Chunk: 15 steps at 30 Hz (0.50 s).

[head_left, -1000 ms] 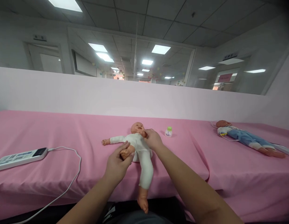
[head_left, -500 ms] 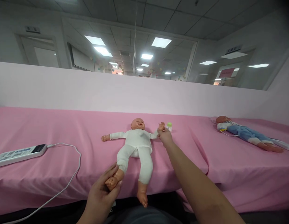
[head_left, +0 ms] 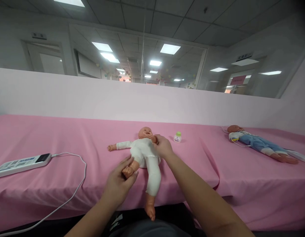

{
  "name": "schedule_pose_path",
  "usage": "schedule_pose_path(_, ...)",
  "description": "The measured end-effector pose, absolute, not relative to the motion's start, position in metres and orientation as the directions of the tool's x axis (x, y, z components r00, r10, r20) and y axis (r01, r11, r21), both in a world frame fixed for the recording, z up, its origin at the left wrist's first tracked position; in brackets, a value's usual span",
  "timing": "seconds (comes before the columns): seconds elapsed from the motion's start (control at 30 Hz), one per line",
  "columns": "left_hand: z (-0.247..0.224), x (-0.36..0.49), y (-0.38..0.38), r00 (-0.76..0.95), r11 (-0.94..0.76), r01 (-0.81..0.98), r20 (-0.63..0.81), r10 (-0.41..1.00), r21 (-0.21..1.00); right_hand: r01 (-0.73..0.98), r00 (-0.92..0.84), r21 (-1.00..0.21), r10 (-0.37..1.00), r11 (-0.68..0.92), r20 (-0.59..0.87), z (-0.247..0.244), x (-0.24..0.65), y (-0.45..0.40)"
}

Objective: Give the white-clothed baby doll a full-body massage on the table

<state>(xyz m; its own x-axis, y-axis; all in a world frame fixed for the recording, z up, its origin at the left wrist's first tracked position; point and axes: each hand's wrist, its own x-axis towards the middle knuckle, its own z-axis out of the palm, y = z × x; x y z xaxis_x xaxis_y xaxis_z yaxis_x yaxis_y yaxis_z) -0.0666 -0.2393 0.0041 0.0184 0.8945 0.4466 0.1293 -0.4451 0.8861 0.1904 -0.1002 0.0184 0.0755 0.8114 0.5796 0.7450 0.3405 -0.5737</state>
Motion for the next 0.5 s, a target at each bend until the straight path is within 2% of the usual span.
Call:
schedule_pose_path(0.1,0.025,-0.048,-0.216,0.033,-0.433,0.128,0.432,0.901,0.892,0.883,-0.148,-0.305,0.829,0.356,0.539,0.022,0.166,-0.108)
schedule_pose_path(0.17,0.03,-0.041,-0.207,0.034,-0.414,0.109,0.412,0.91,0.904,0.9,-0.195,-0.252,0.846,0.355,0.496,0.021,0.159,-0.111)
schedule_pose_path(0.2,0.03,-0.041,-0.205,0.03,-0.41,0.098,0.409,0.912,0.907,0.894,-0.187,-0.271,0.847,0.357,0.498,0.02,0.159,-0.111)
schedule_pose_path(0.27,0.025,-0.044,-0.21,0.026,-0.413,0.091,0.413,0.911,0.906,0.847,-0.119,-0.383,0.835,0.368,0.538,0.018,0.166,-0.108)
schedule_pose_path(0.37,0.007,-0.061,-0.232,0.025,-0.411,0.096,0.41,0.912,0.907,0.66,0.116,-0.67,0.835,0.34,0.538,0.014,0.19,-0.097)
schedule_pose_path(0.43,-0.01,-0.076,-0.252,-0.002,-0.389,0.088,0.391,0.92,0.917,0.47,0.318,-0.847,0.847,0.25,0.427,0.01,0.214,-0.088)
schedule_pose_path(0.5,-0.026,-0.089,-0.27,-0.016,-0.353,0.096,0.356,0.934,0.931,0.279,0.486,-0.954,0.841,0.108,0.237,0.003,0.238,-0.081)
